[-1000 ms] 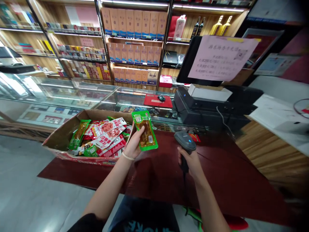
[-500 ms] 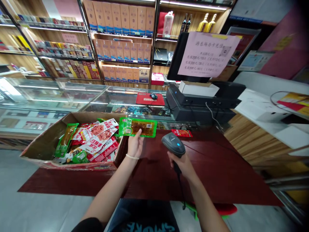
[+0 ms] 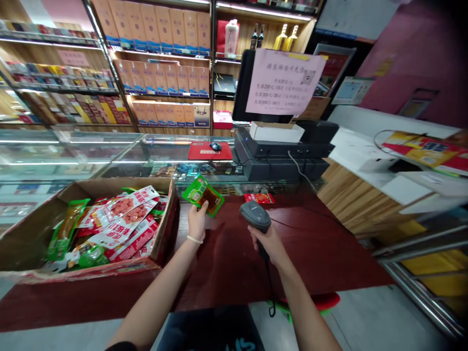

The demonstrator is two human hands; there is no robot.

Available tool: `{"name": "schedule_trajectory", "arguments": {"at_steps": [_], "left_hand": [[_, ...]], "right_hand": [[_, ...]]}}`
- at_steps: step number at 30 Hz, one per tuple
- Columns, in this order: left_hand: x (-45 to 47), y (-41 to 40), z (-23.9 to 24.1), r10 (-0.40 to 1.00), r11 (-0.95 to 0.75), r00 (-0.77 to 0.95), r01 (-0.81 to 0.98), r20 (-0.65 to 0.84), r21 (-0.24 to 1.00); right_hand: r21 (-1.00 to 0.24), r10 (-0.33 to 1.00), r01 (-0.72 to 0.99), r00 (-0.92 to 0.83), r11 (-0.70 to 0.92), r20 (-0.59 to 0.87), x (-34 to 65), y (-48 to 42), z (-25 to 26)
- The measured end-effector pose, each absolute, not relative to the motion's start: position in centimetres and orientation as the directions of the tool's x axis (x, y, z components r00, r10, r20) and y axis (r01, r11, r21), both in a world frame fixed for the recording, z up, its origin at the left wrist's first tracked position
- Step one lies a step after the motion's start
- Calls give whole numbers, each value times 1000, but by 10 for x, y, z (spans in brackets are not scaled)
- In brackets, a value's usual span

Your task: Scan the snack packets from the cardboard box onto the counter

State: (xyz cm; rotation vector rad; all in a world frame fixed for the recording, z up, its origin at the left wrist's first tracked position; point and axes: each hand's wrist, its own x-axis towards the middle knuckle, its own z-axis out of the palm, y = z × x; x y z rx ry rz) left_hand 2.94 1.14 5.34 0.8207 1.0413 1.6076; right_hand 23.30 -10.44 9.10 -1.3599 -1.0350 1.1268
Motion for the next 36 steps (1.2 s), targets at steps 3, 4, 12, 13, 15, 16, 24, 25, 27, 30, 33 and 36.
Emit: {"name": "schedule_trajectory", "arguments": {"at_steps": [3, 4, 12, 13, 15, 16, 24, 25, 27, 30, 33, 36], "left_hand": [[43, 24, 32, 948, -277, -110, 188, 300, 942], [50, 27, 27, 930, -343, -18, 323, 368, 882], [149, 35, 10, 794, -607, 464, 627, 392, 487], [164, 36, 6, 788, -615, 500, 636, 359, 466], [190, 38, -4, 772, -634, 562, 638, 299, 437], [200, 38, -10, 756, -650, 593, 631, 277, 422], [224, 41, -36, 641, -753, 726, 534, 247, 384], [221, 40, -35, 633, -757, 730, 517, 257, 398], [212, 38, -29, 614, -771, 730, 475, 299, 424], [190, 31, -16, 626, -765, 692, 459, 359, 452], [159, 23, 9, 713, -694, 582, 508, 391, 510], [119, 14, 44, 784, -620, 451, 537, 426, 572]], "right_hand": [[-993, 957, -58, 266, -99, -111, 265, -109, 82], [-993, 953, -71, 282, -97, -114, 277, -111, 79], [-987, 898, -132, 417, -97, -144, 344, -135, 70], [-986, 893, -140, 425, -95, -146, 348, -137, 68], [-982, 884, -156, 439, -102, -162, 356, -141, 65], [-980, 880, -164, 443, -111, -174, 359, -142, 62], [-967, 883, -199, 409, -159, -229, 364, -129, 56], [-967, 888, -195, 397, -163, -230, 362, -126, 58], [-968, 898, -186, 377, -168, -228, 358, -121, 61], [-970, 912, -172, 344, -170, -221, 350, -112, 65], [-974, 934, -160, 296, -158, -200, 336, -101, 71], [-979, 965, -161, 210, -122, -155, 313, -88, 80]]}}
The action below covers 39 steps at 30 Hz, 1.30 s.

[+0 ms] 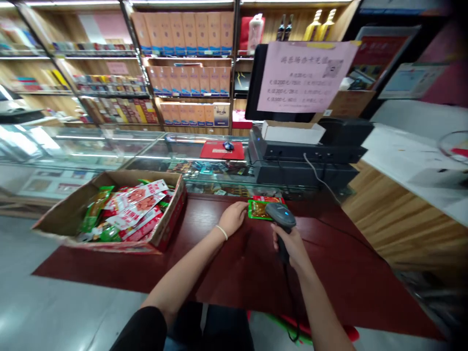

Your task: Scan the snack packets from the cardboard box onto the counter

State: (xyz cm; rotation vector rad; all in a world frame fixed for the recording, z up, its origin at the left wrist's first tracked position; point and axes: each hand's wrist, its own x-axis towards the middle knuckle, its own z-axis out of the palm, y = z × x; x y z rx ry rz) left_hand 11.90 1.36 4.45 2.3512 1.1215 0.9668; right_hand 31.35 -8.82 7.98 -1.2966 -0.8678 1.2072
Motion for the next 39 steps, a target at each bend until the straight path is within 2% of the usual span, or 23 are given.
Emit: {"name": "schedule_trajectory", "arguments": {"at_steps": [3, 8, 15, 18, 23, 28, 32, 34, 36, 38, 39], "left_hand": [[71, 4, 84, 829, -551, 307, 592, 467, 589], [-22, -12, 130, 824, -492, 130, 646, 551, 584], [-159, -15, 150, 829, -330, -3, 804, 560, 494], [-204, -3, 151, 838, -287, -3, 848, 546, 445], [-248, 23, 138, 896, -280, 133, 910, 423, 307], [-265, 40, 118, 980, -151, 121, 970, 157, 191], [-263, 42, 121, 985, -172, 168, 974, 36, 146], [-260, 40, 128, 989, -151, 149, 976, 22, 155], [-259, 38, 135, 992, -112, 97, 968, 76, 224], [-260, 36, 142, 978, -127, 50, 913, 202, 389], [-261, 35, 144, 964, -158, 18, 843, 266, 514]], "right_hand": [[-983, 982, -135, 124, -125, -142, 285, -75, 90], [-996, 996, -49, -55, -73, -70, 232, -57, 101], [-997, 987, -44, -154, -61, -54, 154, -44, 113], [-997, 985, -50, -170, -52, -43, 125, -39, 117], [-997, 983, -59, -181, -45, -33, 82, -28, 120], [-997, 982, -68, -186, -29, -16, 51, -21, 116], [-998, 986, -56, -168, -21, -12, 41, -20, 116], [-999, 988, -48, -155, -10, -3, 39, -21, 116], [-999, 990, -44, -144, 0, 7, 39, -23, 118], [-999, 991, -41, -129, 14, 20, 40, -26, 119], [-999, 992, -40, -121, 21, 26, 40, -28, 120]]}}
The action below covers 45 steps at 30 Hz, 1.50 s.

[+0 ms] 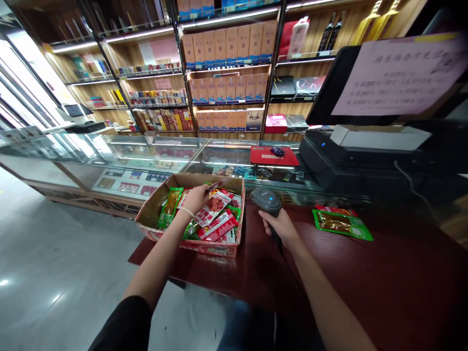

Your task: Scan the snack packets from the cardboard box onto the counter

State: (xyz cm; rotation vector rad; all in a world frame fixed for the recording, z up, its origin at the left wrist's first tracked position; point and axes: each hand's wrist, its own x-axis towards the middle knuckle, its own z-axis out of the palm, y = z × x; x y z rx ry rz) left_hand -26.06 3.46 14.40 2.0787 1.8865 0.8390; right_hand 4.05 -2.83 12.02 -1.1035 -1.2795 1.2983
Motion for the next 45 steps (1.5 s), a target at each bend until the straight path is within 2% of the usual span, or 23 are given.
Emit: {"name": "schedule_trajectory", "arguments": {"at_steps": [2, 3, 4, 6, 7, 16, 26, 30, 36, 41, 43, 45], "left_hand": [[-258, 31, 148, 941, -225, -89, 556, 326, 800], [-255, 29, 150, 943, -242, -136, 343, 303, 907], [-250, 26, 152, 954, -237, -160, 124, 255, 964], [-237, 17, 156, 976, -189, -141, -199, 163, 962], [-228, 12, 157, 983, -168, -117, -277, 141, 946], [-127, -26, 154, 970, -137, -242, -544, 2, 828], [-17, -46, 120, 981, -104, -191, -638, -26, 763], [1, -44, 110, 980, -97, -195, -651, -42, 753], [6, -38, 102, 974, -81, -213, -651, -79, 755], [15, -25, 87, 965, -118, -261, -542, -33, 832], [23, -17, 76, 965, -136, -262, -437, 19, 889], [35, -8, 64, 965, -189, -226, -255, 132, 948]], "right_hand": [[-999, 995, -40, -99, 21, 25, 43, -33, 122], [-999, 996, -43, -91, 18, 22, 45, -36, 123], [-999, 996, -47, -84, 14, 18, 47, -39, 124], [-998, 997, -54, -78, 8, 12, 52, -45, 125], [-998, 997, -56, -73, 8, 12, 55, -48, 126], [-998, 1000, -51, 11, 25, 25, 96, -72, 129], [-999, 998, 42, 47, 32, 34, 176, -110, 127], [-998, 1000, 55, -12, -8, -9, 194, -117, 119], [-998, 1000, 63, -13, 24, 23, 198, -114, 107], [-1000, 996, -11, 80, -26, -27, 212, -113, 98], [-998, 989, -59, 146, -26, -34, 225, -114, 92], [-994, 976, -110, 213, -15, -38, 243, -117, 85]]}}
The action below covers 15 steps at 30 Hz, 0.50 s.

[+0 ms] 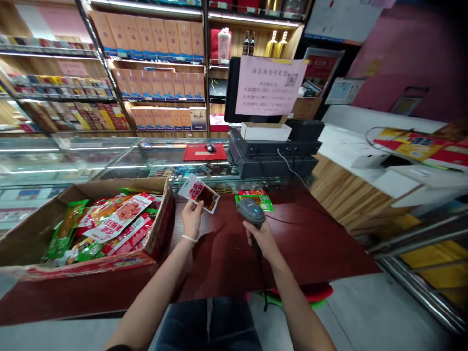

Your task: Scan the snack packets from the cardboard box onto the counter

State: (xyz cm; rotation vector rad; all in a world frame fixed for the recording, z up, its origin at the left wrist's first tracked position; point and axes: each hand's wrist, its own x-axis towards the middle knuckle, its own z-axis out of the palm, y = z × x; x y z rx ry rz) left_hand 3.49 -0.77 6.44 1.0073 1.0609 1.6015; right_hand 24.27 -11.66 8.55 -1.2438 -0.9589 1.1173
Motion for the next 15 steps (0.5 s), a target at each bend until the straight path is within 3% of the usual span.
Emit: {"name": "schedule_trajectory", "arguments": {"at_steps": [3, 6, 12, 15], "left_hand": [[58, 4, 49, 939, -302, -117, 169, 323, 938], [89, 11, 38, 893, -423, 77, 478, 444, 770], [159, 13, 12, 745, -661, 490, 632, 453, 403], [186, 12, -5, 680, -733, 631, 602, 375, 316]], "right_hand": [[-983, 951, -184, 302, -4, -61, 272, -123, 78], [-970, 925, -242, 371, 13, -80, 300, -133, 74], [-959, 893, -280, 439, 29, -102, 339, -149, 69], [-955, 880, -295, 460, 28, -117, 351, -153, 68]]}}
